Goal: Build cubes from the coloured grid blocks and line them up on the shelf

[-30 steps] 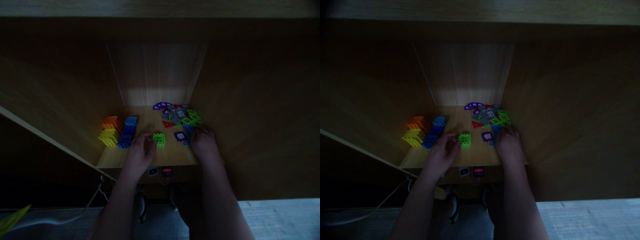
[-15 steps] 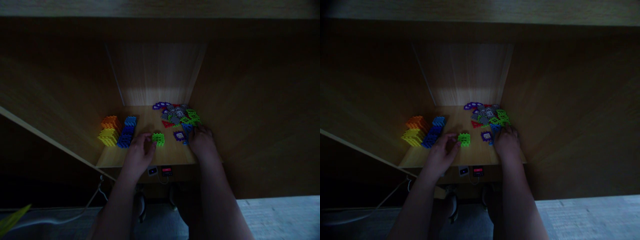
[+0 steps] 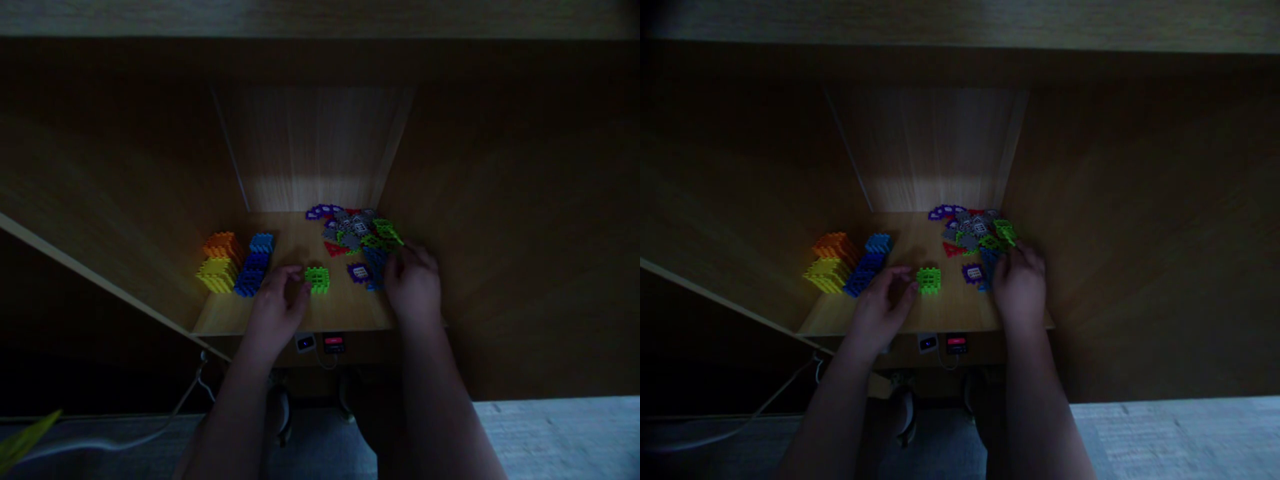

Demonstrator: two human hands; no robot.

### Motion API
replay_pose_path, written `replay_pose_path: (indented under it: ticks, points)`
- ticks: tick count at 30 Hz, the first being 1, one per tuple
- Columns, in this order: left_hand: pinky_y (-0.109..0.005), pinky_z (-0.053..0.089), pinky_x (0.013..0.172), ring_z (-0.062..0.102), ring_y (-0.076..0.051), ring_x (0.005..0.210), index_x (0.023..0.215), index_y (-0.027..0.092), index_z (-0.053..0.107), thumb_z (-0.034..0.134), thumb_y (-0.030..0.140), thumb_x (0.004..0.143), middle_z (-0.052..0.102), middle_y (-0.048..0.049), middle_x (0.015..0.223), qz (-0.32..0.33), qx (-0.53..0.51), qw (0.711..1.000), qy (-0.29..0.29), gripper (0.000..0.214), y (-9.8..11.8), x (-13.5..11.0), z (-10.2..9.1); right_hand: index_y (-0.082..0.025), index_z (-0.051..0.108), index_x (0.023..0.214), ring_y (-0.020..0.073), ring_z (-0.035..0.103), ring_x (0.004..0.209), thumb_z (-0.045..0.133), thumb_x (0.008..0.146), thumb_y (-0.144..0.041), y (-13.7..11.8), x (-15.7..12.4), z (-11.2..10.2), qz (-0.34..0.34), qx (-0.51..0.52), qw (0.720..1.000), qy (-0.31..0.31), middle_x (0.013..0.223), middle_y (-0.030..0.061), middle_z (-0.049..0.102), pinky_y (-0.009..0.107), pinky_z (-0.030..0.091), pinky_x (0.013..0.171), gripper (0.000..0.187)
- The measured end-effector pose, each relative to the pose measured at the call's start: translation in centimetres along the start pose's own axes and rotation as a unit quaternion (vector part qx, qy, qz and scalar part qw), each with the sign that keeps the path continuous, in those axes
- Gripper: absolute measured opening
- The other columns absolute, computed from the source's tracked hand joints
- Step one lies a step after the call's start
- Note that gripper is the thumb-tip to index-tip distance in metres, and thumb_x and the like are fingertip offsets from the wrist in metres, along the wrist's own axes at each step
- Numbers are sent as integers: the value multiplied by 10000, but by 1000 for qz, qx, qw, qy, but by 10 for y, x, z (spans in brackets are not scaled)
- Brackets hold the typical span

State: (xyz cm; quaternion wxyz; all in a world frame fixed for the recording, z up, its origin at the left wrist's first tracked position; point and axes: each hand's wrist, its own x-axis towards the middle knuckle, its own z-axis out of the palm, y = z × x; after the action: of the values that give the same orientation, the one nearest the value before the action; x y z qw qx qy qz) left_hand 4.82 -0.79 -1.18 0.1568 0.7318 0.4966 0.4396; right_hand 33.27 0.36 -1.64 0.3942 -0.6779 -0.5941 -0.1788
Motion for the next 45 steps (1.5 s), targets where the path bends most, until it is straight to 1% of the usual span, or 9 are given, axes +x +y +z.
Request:
replay_pose_path:
  ticks: [3,7,11,14,16,22,30,39,45]
  points:
    - [-426,580,1035,742,-253,1105,1244,222,671,656,333,1035,764,-75,1142,2,-14,1000,11,237,2,-1,-1,-138,805,1198,337,731,1174,556,1067,-298,-8,-1,-10,-38,84,995,41,1277,195,780,513,601,1049,323]
    - [-410,575,1046,732,-238,1134,1339,240,637,654,350,1049,764,-69,1179,21,-35,999,-3,310,6,-4,-2,-265,827,1106,263,787,1076,671,1050,-341,-27,-10,-20,-113,199,973,14,1185,90,824,441,642,997,182]
    - [-433,559,1095,706,-247,1208,1532,264,519,684,360,1041,763,-69,1233,39,-47,998,-32,527,9,-7,-4,-300,734,1008,231,783,875,822,956,-413,-54,-23,-17,-45,327,944,-21,961,36,801,374,667,781,152]
    - [-446,557,1103,709,-256,1216,1504,270,549,675,355,1048,765,-77,1234,49,-60,996,-36,481,8,-8,-5,-309,635,1220,198,766,833,865,914,-395,-71,-30,-10,16,456,888,-61,912,-12,765,318,652,734,392]
    - [-433,566,1083,716,-250,1195,1458,269,582,668,346,1053,760,-78,1236,53,-70,995,-35,422,7,-9,-5,-312,635,1278,188,767,866,836,936,-339,-78,-31,-8,1,491,865,-105,946,-11,775,312,647,780,397]
    - [-382,583,1036,729,-223,1145,1458,260,578,661,338,1060,751,-69,1192,41,-106,993,-11,413,8,-10,-6,-285,724,1057,200,722,841,746,985,-241,-88,-28,-20,-88,421,898,-96,919,11,759,343,596,748,87]
    - [-412,587,1098,711,-261,1293,1457,281,610,736,376,1016,724,-95,1424,59,-141,988,-33,467,7,-14,-12,-360,754,1349,257,706,994,695,1027,-172,-100,-34,-19,-247,327,908,-89,1125,55,786,439,615,882,377]
    - [-409,606,1057,739,-253,1224,1424,293,639,665,355,1061,759,-87,1350,30,-184,982,-24,369,4,-15,-9,-367,764,1303,261,727,1275,814,972,-242,-86,-25,-19,-213,413,876,-133,1400,63,734,459,634,1063,357]
    - [-410,606,1062,741,-253,1223,1435,288,622,649,342,1068,747,-95,1379,28,-194,980,-45,372,8,-14,-13,-322,788,1115,242,760,1216,854,942,-273,-81,-22,-17,-178,447,862,-158,1333,52,780,444,637,1039,191]
